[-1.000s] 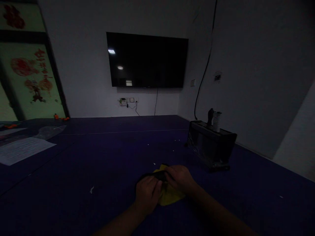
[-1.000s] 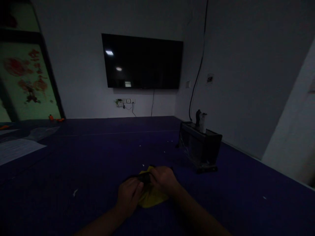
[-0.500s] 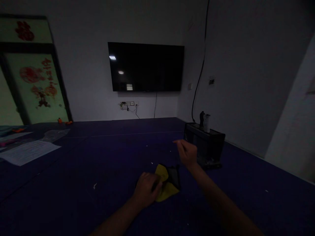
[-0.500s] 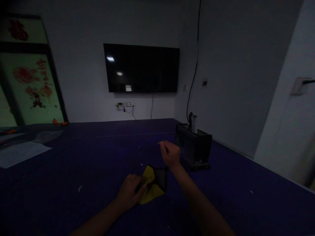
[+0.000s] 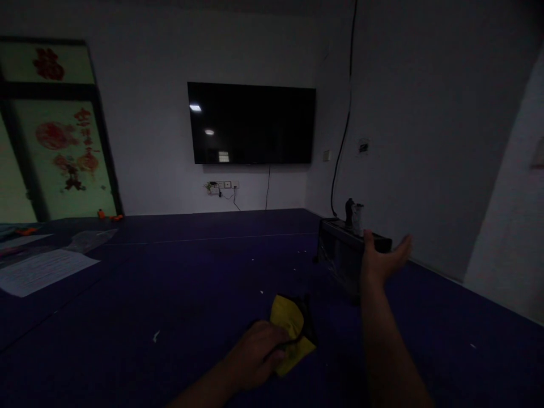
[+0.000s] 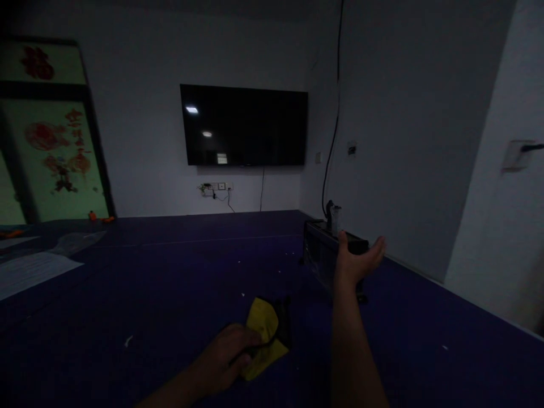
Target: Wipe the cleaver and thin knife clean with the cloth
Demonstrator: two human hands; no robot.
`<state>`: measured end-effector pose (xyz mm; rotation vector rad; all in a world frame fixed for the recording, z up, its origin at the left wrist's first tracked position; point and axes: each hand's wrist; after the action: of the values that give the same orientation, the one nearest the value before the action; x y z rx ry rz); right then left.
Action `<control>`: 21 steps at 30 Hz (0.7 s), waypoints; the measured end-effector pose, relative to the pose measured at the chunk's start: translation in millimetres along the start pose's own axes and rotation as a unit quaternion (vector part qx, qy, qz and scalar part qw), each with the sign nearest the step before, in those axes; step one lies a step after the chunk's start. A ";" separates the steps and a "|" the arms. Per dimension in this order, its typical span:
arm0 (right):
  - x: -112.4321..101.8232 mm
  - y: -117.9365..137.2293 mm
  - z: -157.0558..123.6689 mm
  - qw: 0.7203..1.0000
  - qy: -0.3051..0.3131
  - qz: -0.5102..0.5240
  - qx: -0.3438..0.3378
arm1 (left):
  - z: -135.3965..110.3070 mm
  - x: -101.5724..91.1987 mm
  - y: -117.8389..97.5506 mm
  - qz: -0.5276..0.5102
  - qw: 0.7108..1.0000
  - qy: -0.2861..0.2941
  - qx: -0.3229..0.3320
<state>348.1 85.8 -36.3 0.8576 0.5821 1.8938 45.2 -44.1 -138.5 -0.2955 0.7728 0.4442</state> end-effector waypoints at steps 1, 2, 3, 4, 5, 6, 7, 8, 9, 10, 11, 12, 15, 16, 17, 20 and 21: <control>0.5 -2.6 -1.5 1.000 0.017 -0.008 0.008 | 0.0 -0.1 -0.4 0.014 1.000 -0.007 -0.001; 0.9 -4.9 -3.4 0.999 0.030 -0.016 0.018 | 0.1 0.1 -0.4 0.030 0.999 -0.012 -0.001; 1.1 -7.0 -5.5 0.998 0.042 -0.025 0.033 | 0.1 0.4 -0.1 0.045 0.999 -0.016 -0.001; 1.1 -9.2 -7.8 0.997 0.053 -0.030 0.048 | 0.2 0.9 0.4 0.059 0.998 -0.020 0.001; 0.9 -11.4 -10.1 0.996 0.062 -0.033 0.062 | 0.1 1.4 1.1 0.072 0.997 -0.024 0.002; 0.7 -13.8 -12.3 0.994 0.071 -0.033 0.073 | 0.0 1.9 1.8 0.084 0.996 -0.030 0.002; 0.5 -16.2 -14.3 0.993 0.079 -0.034 0.080 | -0.3 2.3 2.6 0.096 0.995 -0.037 0.002; 0.2 -18.6 -16.0 0.992 0.085 -0.035 0.084 | -0.6 2.6 3.1 0.106 0.993 -0.043 0.004; 0.1 -20.8 -17.4 0.992 0.088 -0.038 0.087 | -0.9 2.8 3.5 0.118 0.992 -0.049 0.007; 0.0 -22.9 -18.6 0.991 0.089 -0.040 0.088 | -1.2 2.9 3.6 0.130 0.990 -0.055 0.009; 0.1 -24.7 -19.4 0.991 0.087 -0.043 0.089 | -1.5 2.8 3.4 0.142 0.988 -0.060 0.012; 0.4 -26.3 -20.0 0.992 0.084 -0.044 0.088 | -1.7 2.7 3.0 0.155 0.986 -0.064 0.014; 2.0 -30.9 -20.4 0.993 0.078 -0.042 0.080 | -1.8 2.1 0.7 0.186 0.980 -0.064 0.023; 2.7 -32.6 -20.2 0.993 0.075 -0.042 0.076 | -1.7 1.8 -0.1 0.191 0.979 -0.060 0.028; 3.6 -34.6 -20.0 0.994 0.071 -0.041 0.072 | -1.6 1.6 -0.8 0.196 0.978 -0.057 0.033; 6.3 -41.6 -19.1 0.996 0.054 -0.042 0.053 | -1.4 1.1 -1.9 0.202 0.977 -0.047 0.040; 7.2 -44.1 -18.8 0.997 0.050 -0.041 0.047 | -1.5 1.0 -1.8 0.202 0.977 -0.046 0.039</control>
<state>356.3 111.0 -76.8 0.7895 0.7605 1.8539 45.8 -46.0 -140.1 -0.0397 0.7594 0.8033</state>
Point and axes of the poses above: each hand's wrist, its own z-axis towards the middle knuckle, its own x-axis out of the palm, y = z × x, and after that the axes turned 10 degrees about z, right-handed
